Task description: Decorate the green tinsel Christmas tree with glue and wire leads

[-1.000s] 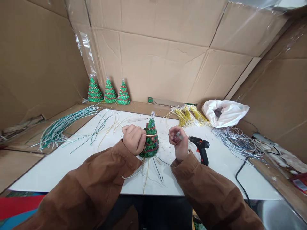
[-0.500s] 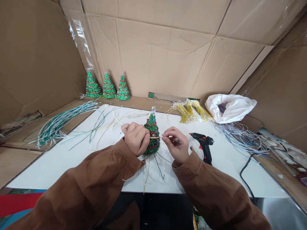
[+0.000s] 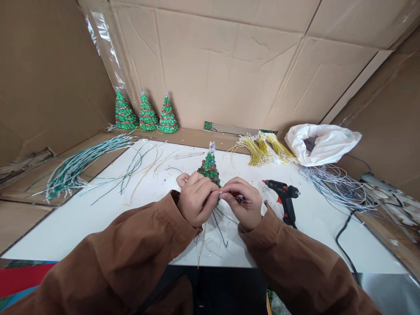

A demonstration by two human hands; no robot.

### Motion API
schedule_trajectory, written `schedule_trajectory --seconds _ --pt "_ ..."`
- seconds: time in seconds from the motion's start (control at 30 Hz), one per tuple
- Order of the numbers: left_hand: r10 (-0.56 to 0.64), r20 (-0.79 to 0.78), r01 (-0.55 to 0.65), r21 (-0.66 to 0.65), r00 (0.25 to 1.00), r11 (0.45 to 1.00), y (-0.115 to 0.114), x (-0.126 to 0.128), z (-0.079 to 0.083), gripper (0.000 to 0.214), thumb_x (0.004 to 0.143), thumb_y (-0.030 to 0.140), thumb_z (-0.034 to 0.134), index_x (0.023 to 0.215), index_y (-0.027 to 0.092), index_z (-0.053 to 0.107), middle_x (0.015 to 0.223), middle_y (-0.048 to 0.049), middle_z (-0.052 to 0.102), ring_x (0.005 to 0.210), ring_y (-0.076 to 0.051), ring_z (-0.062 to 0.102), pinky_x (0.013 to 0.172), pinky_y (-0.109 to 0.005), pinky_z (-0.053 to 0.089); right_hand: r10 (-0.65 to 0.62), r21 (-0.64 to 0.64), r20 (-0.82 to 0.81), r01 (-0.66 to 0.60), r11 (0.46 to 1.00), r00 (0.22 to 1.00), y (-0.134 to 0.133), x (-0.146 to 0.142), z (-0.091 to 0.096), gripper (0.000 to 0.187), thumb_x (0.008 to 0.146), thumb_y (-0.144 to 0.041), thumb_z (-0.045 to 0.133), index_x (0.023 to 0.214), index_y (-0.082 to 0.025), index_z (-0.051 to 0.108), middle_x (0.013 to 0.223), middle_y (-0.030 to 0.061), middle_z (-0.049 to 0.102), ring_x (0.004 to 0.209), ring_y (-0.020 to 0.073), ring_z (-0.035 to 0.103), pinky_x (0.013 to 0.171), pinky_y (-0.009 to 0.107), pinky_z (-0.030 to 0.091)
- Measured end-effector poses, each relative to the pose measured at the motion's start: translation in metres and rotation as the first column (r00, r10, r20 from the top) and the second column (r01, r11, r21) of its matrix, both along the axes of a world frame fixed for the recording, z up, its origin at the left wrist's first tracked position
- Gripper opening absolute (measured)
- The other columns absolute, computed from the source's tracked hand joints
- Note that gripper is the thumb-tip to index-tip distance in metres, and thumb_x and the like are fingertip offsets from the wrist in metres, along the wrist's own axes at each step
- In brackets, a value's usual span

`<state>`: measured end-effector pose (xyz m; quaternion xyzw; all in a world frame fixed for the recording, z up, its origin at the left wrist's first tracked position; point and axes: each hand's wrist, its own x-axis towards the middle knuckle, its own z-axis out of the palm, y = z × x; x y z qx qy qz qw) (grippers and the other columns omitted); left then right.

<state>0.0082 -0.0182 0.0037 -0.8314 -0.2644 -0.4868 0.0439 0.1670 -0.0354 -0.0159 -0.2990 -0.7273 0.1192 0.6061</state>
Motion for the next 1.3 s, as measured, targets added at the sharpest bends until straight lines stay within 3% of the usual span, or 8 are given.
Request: schedule_trajectory --seconds 0.1,0.17,0.27,0.37,1.3 --pt "-0.015 0.052 0.02 -0.098 0.999 0.995 -0.0002 0.0003 0.0001 0.019 0.082 0.017 0.044 0.065 0.018 0.05 0.058 0.0006 0.055 0.065 -0.016 0.045 0.067 -0.037 0.023 0.049 -0.001 0.093 -0.049 0.999 0.994 0.0008 0.0045 0.0008 0.03 0.08 -0.047 0.06 0.092 -0.02 0.06 0.071 0.0032 0.057 0.061 0.0138 0.051 0.051 0.027 0.04" --pt "-0.025 0.077 0.037 -0.159 0.997 0.987 -0.0004 0.0001 0.0011 0.021 0.083 0.018 0.043 0.063 0.018 0.048 0.057 0.0008 0.054 0.065 -0.015 0.045 0.068 -0.037 0.025 0.033 0.002 0.164 -0.034 0.999 0.986 0.0014 0.0065 0.0015 0.035 0.084 -0.052 0.05 0.092 -0.019 0.058 0.071 0.0038 0.055 0.065 0.0153 0.05 0.054 0.029 0.04" --pt "-0.059 0.096 0.079 -0.217 0.994 0.973 -0.0007 -0.0003 0.0025 0.023 0.084 0.02 0.042 0.062 0.018 0.047 0.057 0.0016 0.053 0.065 -0.015 0.045 0.069 -0.037 0.026 -0.052 0.01 0.191 0.051 0.999 0.98 0.0026 0.0068 0.0006 0.023 0.088 -0.041 0.048 0.085 -0.02 0.055 0.069 0.0023 0.052 0.066 0.0147 0.048 0.057 0.029 0.038" --pt "-0.085 0.123 0.113 -0.24 0.989 0.964 -0.0008 -0.0005 0.0028 0.023 0.085 0.02 0.043 0.062 0.018 0.048 0.058 0.0017 0.053 0.065 -0.014 0.045 0.069 -0.036 0.026 -0.058 0.007 0.183 0.058 0.998 0.981 0.0037 0.0059 -0.0017 0.016 0.085 -0.036 0.054 0.084 -0.02 0.053 0.066 0.0001 0.05 0.061 0.0126 0.045 0.054 0.026 0.036" --pt "-0.103 0.057 0.114 -0.224 0.993 0.968 -0.0028 0.0014 0.0032 0.026 0.085 0.022 0.042 0.062 0.018 0.054 0.05 0.0013 0.047 0.062 -0.015 0.043 0.067 -0.037 0.026 -0.006 0.009 0.25 0.003 1.0 0.968 0.0035 0.0046 -0.0022 0.019 0.088 -0.037 0.049 0.084 -0.02 0.055 0.062 0.0003 0.054 0.052 0.0114 0.044 0.048 0.025 0.036"
